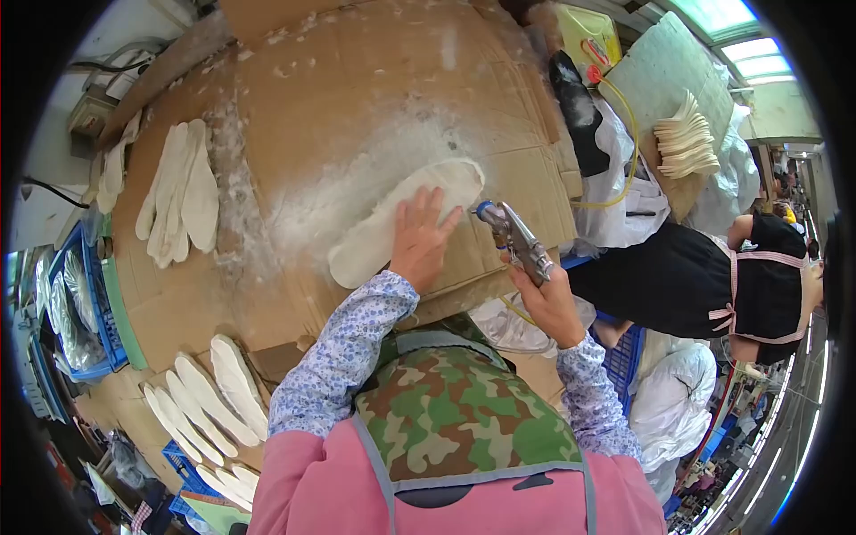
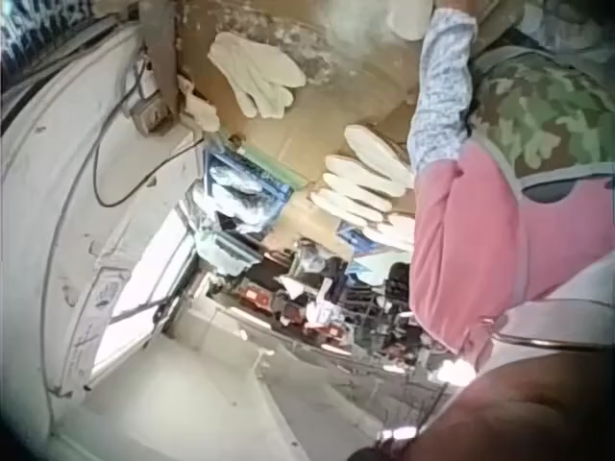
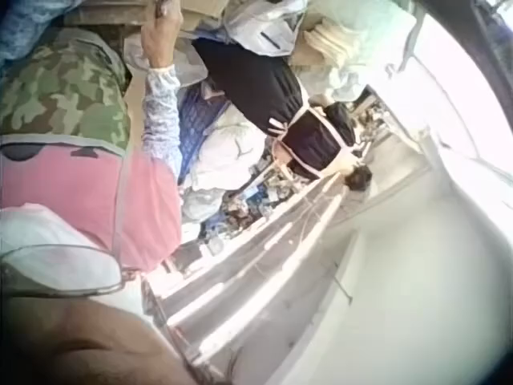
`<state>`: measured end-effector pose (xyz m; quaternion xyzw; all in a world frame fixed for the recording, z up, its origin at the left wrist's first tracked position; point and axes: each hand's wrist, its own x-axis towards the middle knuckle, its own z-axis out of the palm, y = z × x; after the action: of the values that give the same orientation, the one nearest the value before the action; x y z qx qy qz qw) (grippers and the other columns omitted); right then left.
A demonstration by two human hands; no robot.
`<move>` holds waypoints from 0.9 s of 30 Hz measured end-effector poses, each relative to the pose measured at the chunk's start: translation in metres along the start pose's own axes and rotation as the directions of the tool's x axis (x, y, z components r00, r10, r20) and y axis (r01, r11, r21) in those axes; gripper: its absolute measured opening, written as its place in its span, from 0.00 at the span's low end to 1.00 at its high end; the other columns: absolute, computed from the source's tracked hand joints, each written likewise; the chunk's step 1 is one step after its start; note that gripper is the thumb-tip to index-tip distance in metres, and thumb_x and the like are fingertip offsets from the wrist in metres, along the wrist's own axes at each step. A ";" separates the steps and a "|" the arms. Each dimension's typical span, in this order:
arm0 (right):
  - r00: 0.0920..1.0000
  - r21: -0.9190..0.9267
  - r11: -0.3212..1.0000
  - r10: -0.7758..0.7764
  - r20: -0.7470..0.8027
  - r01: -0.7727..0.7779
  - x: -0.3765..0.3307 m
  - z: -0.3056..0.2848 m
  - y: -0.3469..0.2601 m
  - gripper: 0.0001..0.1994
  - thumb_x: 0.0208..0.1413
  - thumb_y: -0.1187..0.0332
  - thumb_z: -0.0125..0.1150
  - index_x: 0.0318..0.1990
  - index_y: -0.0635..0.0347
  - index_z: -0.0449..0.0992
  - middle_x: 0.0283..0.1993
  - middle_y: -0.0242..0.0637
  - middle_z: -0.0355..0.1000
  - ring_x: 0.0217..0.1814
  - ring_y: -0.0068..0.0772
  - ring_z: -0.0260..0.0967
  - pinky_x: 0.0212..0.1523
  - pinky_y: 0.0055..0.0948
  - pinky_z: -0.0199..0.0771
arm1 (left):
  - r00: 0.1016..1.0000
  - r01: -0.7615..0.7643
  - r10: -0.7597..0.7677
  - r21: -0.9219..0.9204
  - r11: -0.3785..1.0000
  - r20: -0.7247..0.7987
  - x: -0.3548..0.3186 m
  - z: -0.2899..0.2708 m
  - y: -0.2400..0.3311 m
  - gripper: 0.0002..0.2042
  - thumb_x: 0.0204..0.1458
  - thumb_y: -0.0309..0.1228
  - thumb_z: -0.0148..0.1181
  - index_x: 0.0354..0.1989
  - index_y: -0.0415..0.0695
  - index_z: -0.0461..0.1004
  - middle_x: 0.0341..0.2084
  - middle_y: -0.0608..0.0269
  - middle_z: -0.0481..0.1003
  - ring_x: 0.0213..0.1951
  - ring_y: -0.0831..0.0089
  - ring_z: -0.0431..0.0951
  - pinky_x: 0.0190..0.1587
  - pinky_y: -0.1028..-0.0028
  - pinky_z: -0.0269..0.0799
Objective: The recorder prepares shoe insoles by applying adhesive with a spray gun, arranging them on a tray, and stacking completed components.
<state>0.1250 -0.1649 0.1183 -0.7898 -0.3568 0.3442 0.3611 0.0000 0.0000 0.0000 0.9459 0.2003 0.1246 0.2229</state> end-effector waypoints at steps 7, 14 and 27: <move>0.996 -0.004 0.999 -0.043 -0.080 0.043 0.014 -0.008 -0.005 0.11 0.58 0.73 0.55 0.47 0.65 0.67 0.28 0.35 0.68 0.28 0.23 0.62 0.30 0.24 0.65 | 0.999 0.024 -0.022 0.056 0.998 -0.035 0.001 0.006 0.005 0.28 0.44 0.23 0.53 0.58 0.53 0.68 0.63 0.54 0.55 0.66 0.54 0.50 0.64 0.50 0.45; 0.988 -0.003 0.994 -0.112 -0.106 0.113 0.019 -0.005 0.004 0.10 0.58 0.73 0.55 0.45 0.64 0.67 0.27 0.33 0.66 0.27 0.21 0.60 0.29 0.23 0.64 | 0.999 0.018 -0.016 0.076 0.997 -0.029 -0.002 0.004 0.002 0.27 0.45 0.23 0.52 0.58 0.52 0.68 0.63 0.54 0.55 0.66 0.54 0.50 0.64 0.51 0.44; 0.989 -0.116 0.990 -0.095 -0.111 0.082 0.023 -0.004 -0.003 0.09 0.57 0.74 0.56 0.43 0.65 0.67 0.28 0.40 0.69 0.27 0.28 0.63 0.30 0.26 0.66 | 0.981 0.168 -0.168 -0.007 0.986 -0.095 -0.034 -0.016 0.000 0.25 0.42 0.21 0.53 0.53 0.48 0.71 0.59 0.52 0.60 0.62 0.54 0.56 0.63 0.51 0.47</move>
<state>0.1387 -0.1458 0.1162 -0.8108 -0.3885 0.2610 0.3516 -0.0350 -0.0088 0.0090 0.9187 0.2897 0.1501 0.2223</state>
